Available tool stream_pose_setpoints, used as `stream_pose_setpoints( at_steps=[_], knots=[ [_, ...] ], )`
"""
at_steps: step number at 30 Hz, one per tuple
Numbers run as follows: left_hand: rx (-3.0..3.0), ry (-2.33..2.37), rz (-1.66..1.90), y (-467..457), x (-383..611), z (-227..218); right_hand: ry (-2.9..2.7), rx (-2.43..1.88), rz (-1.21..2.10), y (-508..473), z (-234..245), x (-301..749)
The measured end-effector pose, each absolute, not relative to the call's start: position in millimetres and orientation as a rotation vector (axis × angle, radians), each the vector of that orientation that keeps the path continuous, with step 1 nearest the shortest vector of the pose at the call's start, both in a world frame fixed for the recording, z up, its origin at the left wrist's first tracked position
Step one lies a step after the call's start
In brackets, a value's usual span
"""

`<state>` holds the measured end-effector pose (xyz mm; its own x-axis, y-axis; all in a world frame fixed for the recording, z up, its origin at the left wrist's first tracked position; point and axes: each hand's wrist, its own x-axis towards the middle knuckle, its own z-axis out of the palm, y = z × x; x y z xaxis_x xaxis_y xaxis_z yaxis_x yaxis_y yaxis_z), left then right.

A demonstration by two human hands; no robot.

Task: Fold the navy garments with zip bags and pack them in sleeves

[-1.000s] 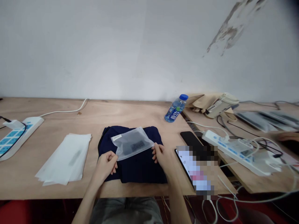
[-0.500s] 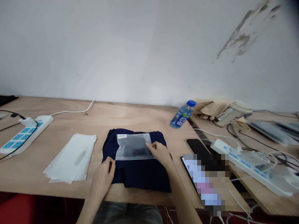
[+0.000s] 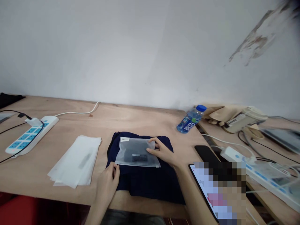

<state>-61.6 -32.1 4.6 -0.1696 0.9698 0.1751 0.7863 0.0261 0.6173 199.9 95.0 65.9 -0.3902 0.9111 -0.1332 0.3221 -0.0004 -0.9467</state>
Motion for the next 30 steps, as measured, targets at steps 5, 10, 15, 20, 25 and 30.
stream_pose_setpoints(
  at_steps=[5,10,15,20,25,30],
  knots=[
    [1.757,1.982,0.921,-33.0,-61.3,6.8,-1.716,-1.202,1.359,99.3,64.3,188.4],
    [1.746,1.961,0.895,-32.4,-61.2,10.3,-1.517,-1.16,1.005,135.6,67.0,170.0],
    [1.75,1.945,0.857,-33.4,-62.5,9.1,-1.703,-1.383,0.576,154.7,46.0,179.7],
    [1.842,1.947,0.686,-26.3,-68.2,21.9,-1.85,-1.528,0.351,130.6,25.8,214.4],
    [2.018,2.049,0.641,22.9,-75.4,48.7,-1.874,-1.648,0.168,121.9,20.3,242.5],
    [2.26,2.002,0.698,95.0,-76.3,56.7,-1.897,-1.681,0.118,135.7,21.1,254.0]
  ],
)
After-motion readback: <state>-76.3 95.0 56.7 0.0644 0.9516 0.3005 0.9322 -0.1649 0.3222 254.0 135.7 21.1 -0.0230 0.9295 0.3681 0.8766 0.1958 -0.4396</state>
